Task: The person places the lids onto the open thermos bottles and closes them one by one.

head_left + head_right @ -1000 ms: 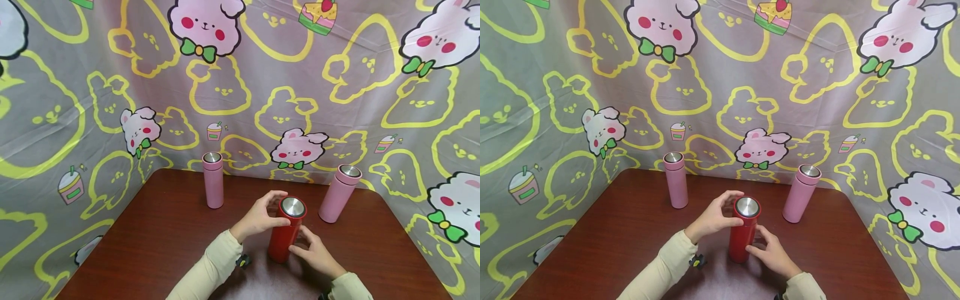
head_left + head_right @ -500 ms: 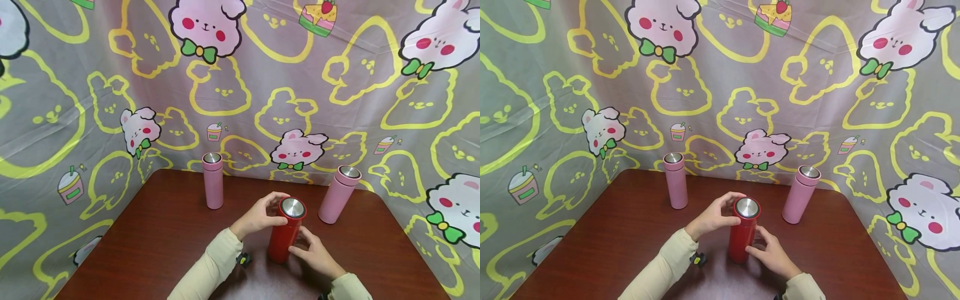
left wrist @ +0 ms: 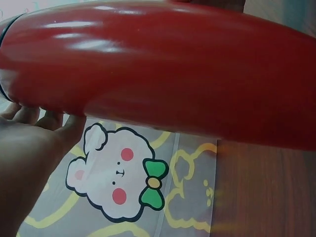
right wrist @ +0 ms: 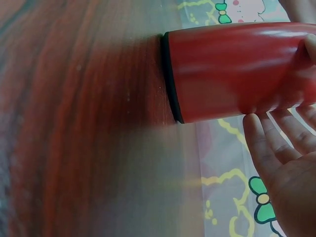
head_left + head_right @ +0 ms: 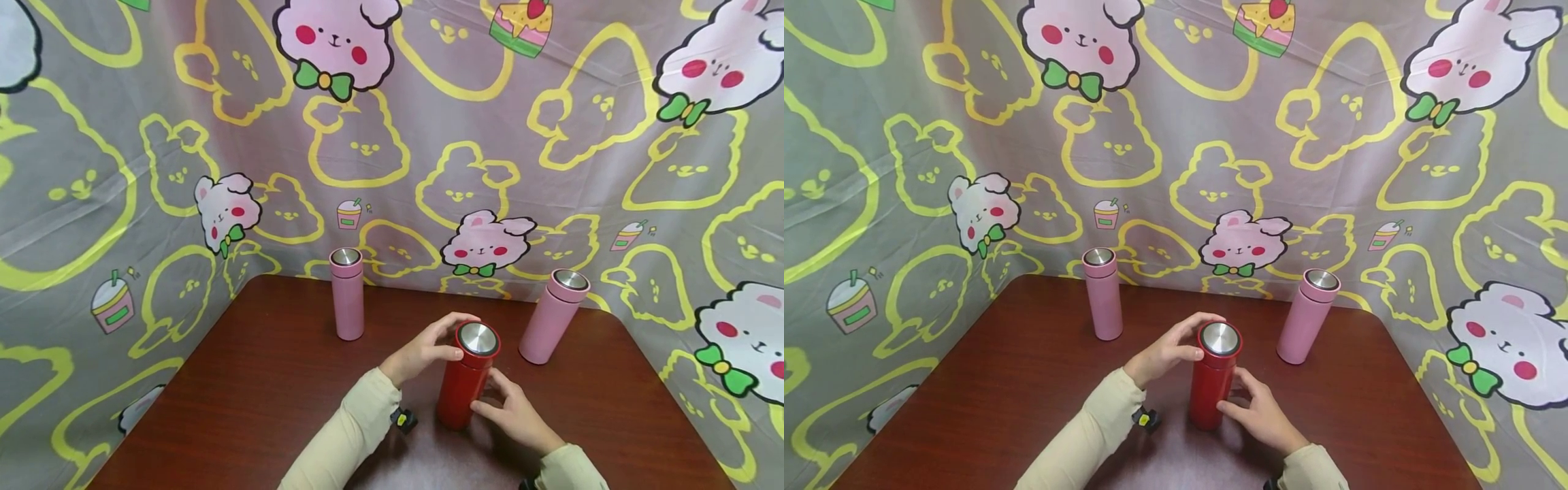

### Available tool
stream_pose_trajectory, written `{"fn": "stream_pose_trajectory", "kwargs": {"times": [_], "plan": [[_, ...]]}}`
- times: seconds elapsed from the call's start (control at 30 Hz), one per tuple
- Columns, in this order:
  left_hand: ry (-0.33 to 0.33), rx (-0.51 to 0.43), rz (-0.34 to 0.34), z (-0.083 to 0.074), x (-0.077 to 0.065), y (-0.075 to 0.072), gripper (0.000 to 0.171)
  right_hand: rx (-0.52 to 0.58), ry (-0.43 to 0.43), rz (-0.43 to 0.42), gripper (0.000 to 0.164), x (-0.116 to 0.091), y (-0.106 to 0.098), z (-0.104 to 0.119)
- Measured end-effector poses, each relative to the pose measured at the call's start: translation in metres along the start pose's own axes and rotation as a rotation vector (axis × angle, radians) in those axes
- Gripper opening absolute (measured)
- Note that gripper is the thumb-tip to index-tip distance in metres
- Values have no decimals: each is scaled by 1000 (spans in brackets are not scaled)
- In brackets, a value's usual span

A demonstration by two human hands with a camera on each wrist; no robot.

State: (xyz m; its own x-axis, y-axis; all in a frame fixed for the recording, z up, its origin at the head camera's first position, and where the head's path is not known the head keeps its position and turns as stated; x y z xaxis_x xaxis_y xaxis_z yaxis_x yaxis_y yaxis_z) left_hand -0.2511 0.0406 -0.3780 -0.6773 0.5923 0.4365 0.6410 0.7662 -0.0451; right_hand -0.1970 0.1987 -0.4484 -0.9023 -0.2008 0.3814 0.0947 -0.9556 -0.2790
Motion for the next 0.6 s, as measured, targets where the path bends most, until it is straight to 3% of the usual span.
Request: {"fn": "stream_pose_trajectory", "kwargs": {"times": [0.13, 0.33, 0.6], "plan": [[12, -75, 43, 0, 3, 3, 52, 2, -5, 5, 43, 0, 0, 0], [5, -158, 77, -4, 6, 9, 54, 5, -92, 20, 41, 0, 1, 0], [3, -192, 77, -1, 10, 10, 58, -2, -46, 12, 41, 0, 0, -2]]}}
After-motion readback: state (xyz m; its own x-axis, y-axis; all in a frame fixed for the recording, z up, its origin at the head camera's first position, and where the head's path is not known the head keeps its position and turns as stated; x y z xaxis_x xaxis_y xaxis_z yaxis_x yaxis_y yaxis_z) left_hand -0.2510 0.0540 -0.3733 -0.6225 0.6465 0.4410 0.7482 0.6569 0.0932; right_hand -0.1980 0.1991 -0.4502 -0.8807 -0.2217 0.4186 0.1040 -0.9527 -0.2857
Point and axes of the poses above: each hand's wrist, its own x-axis towards the middle knuckle, its own y-axis out of the palm, z = x × y, the point moved 4 cm from there along x, towards the middle knuckle, and after that the axes turned 11 degrees about -z, right-handed, at the moved point
